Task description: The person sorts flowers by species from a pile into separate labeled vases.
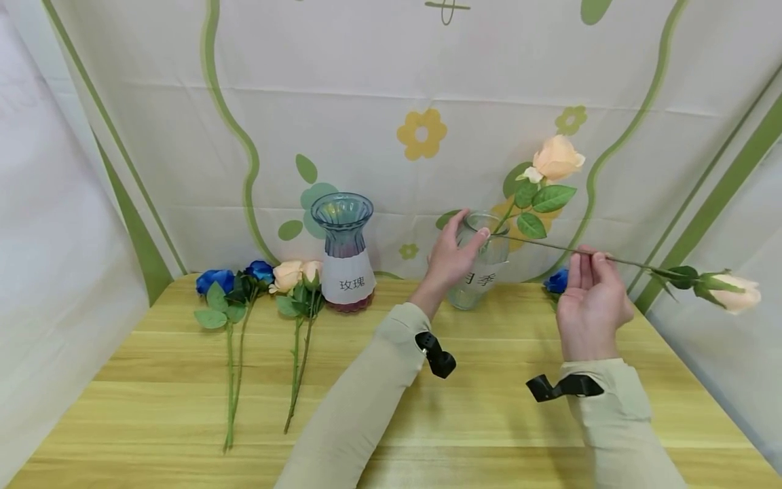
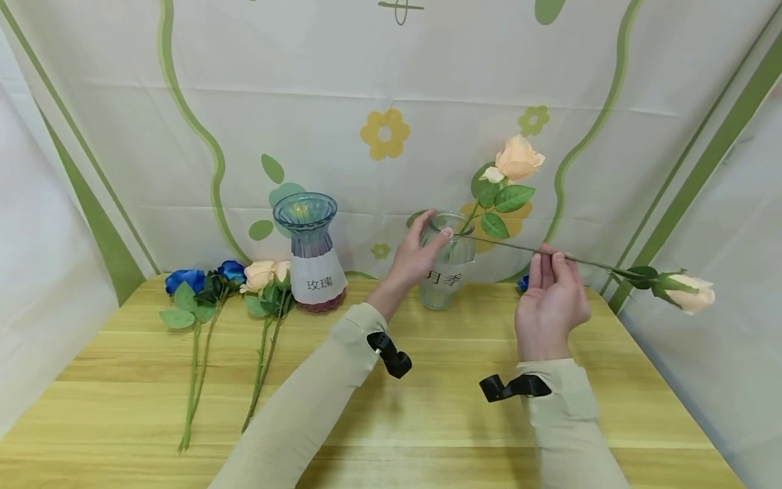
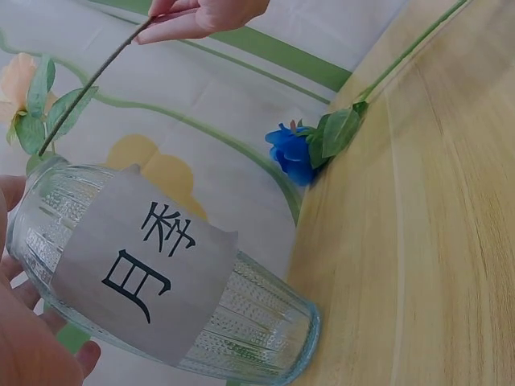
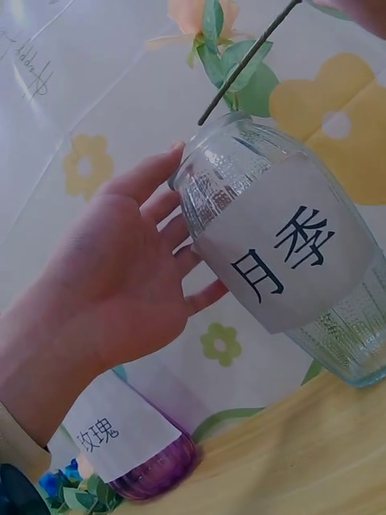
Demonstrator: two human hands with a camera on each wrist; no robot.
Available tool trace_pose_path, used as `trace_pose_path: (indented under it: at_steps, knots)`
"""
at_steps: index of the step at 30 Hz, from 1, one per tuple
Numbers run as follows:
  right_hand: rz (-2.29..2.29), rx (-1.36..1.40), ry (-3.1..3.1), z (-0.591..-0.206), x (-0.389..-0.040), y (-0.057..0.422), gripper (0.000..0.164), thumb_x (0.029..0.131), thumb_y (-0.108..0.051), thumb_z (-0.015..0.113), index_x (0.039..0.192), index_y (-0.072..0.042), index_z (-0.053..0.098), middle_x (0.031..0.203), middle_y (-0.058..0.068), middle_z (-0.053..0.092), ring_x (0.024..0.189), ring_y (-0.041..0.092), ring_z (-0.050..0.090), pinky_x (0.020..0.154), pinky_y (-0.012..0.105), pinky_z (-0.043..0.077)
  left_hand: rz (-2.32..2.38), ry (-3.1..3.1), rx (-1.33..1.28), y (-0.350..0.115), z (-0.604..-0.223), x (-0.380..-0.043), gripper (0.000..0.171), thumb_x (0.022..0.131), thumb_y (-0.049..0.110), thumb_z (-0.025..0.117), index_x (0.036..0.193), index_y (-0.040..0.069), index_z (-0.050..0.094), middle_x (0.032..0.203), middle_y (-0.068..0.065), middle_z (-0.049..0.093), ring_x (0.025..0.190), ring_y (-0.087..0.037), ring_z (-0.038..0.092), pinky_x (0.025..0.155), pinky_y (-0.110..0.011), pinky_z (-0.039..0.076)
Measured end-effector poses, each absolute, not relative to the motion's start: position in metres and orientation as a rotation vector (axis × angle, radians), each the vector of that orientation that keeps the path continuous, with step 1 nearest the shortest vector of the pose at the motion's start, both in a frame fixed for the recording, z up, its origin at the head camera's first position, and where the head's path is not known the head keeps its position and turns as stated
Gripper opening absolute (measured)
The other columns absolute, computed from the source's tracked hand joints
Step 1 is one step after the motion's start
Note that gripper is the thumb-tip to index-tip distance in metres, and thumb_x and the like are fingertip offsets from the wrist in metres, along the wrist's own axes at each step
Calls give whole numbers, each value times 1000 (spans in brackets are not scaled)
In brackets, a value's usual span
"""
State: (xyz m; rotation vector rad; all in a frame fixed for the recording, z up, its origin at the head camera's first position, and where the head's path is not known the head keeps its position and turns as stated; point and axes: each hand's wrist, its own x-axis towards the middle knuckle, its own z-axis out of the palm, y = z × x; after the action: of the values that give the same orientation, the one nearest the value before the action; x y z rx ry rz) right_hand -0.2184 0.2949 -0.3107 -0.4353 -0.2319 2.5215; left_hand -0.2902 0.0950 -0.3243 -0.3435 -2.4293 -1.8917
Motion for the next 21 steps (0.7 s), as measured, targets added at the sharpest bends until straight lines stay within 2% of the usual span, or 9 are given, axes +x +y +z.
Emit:
trace_pose_path:
  at_steps: [7,21]
  knots:
    - [2499,-402,-240,-304,-224,287,21,90,14,74,99,0,61,92,17,74,85,30,76,93,36,64,-1889,-2430,-351,94,-324,-290,68,104,57,57,165,37,35,173,2,37,161,-27,34,130,-67,13]
    - [2419,-312,-432,-293,-245,260,22,85,14,78,98,3,66,91,18,76,85,30,76,94,37,65,-1909,-2422,-333,94,-322,-288,67,104,53,59,165,37,36,172,2,38,160,-27,35,130,-65,13]
